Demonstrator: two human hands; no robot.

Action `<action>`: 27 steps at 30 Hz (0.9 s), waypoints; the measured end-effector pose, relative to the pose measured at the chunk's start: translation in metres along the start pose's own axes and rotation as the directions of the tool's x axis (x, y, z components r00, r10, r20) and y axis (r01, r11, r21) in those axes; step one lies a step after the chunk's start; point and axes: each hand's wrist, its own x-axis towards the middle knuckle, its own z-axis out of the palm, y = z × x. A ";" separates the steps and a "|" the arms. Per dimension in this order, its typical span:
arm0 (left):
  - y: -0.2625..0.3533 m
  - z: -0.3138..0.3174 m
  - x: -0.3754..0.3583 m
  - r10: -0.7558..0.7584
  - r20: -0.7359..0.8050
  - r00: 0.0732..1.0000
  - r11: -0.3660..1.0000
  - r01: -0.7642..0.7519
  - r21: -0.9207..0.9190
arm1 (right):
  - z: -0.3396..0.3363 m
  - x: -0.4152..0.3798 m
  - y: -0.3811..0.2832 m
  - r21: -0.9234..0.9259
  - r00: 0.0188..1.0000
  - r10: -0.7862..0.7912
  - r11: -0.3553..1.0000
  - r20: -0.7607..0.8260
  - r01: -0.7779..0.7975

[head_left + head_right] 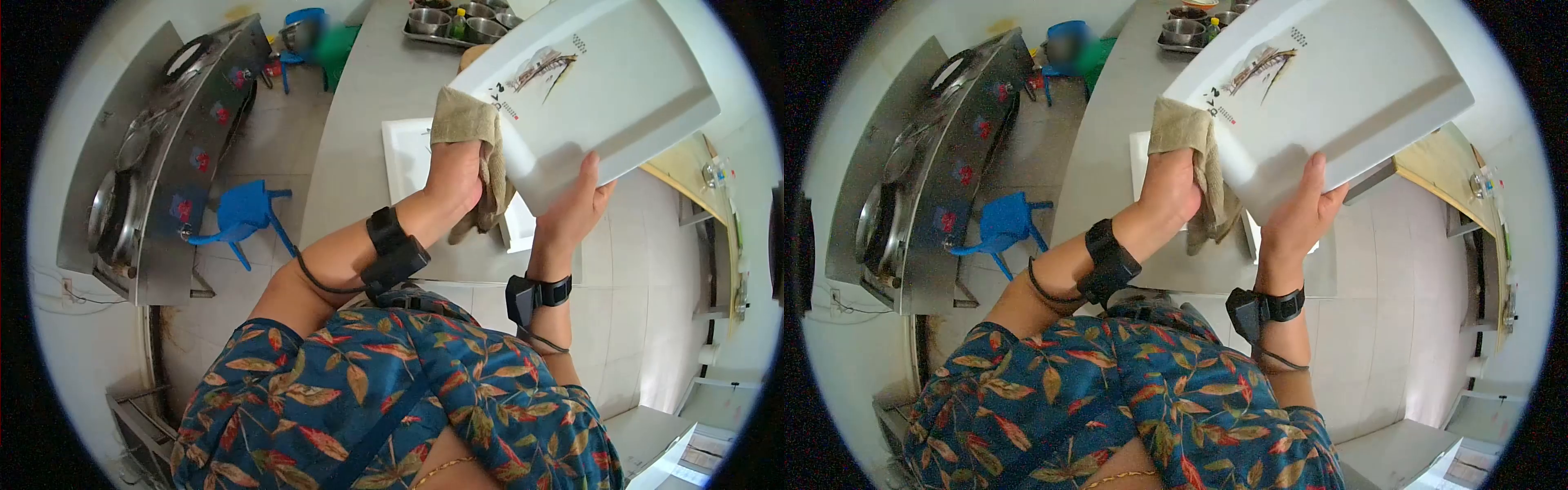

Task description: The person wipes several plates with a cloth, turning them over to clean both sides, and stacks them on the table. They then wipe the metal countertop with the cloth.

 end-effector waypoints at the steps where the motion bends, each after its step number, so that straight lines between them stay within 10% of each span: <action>1: -0.003 0.001 -0.003 0.007 0.004 1.000 1.000 -0.007 0.007 | -0.003 0.003 0.001 -0.015 1.000 -0.011 1.000 0.004 0.011; 14: -0.006 -0.003 -0.008 -0.100 0.070 0.993 0.993 0.104 -0.049 | 0.005 -0.011 0.009 0.087 0.999 0.016 0.996 -0.031 -0.013; 16: -0.023 0.004 -0.034 -0.094 0.128 0.987 0.974 0.064 0.219 | 0.013 -0.008 0.014 0.035 0.996 -0.067 0.997 -0.058 0.069; 18: -0.034 0.002 -0.050 -0.129 0.225 0.966 0.991 0.134 -0.005 | 0.014 -0.008 0.009 -0.004 0.998 -0.046 0.999 -0.049 0.046; 27: -0.018 -0.035 -0.042 -0.350 0.226 0.909 0.886 0.243 0.395 | -0.044 0.055 0.012 -0.146 0.994 0.110 0.983 -0.021 -0.112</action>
